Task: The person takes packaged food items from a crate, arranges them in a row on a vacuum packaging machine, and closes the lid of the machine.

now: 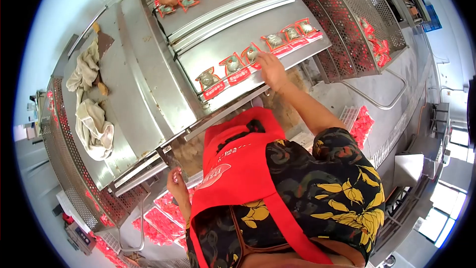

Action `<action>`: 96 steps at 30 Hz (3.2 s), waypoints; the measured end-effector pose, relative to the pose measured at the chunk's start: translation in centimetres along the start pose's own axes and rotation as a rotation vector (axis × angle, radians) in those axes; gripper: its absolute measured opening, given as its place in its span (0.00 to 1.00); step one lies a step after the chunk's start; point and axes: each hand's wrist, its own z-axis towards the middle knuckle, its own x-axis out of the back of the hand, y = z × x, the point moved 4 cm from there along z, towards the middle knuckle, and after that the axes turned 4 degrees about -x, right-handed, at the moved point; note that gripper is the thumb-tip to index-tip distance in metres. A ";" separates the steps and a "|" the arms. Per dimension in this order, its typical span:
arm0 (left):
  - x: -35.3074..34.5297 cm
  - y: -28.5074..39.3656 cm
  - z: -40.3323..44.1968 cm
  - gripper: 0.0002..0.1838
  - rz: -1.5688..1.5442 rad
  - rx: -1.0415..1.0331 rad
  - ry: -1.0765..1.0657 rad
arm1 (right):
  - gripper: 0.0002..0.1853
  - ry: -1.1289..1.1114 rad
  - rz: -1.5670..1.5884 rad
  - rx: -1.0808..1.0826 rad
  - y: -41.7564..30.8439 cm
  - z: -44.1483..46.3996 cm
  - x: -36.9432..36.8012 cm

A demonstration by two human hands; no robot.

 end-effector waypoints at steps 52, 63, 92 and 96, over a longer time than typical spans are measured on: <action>-9.5 10.7 0.6 0.09 0.324 0.021 -0.010 | 0.05 0.115 -0.220 -0.209 28.1 -2.3 8.5; -1.6 5.0 -0.4 0.09 0.222 -0.003 0.363 | 0.12 0.051 0.175 -0.203 13.9 -0.6 7.3; 11.8 -0.4 -1.4 0.20 0.483 -0.239 0.846 | 0.22 -0.444 -0.036 0.260 -14.1 2.3 -6.3; 14.5 2.5 2.9 0.34 0.769 -0.326 0.494 | 0.21 -0.366 0.134 0.127 -14.7 2.9 -2.0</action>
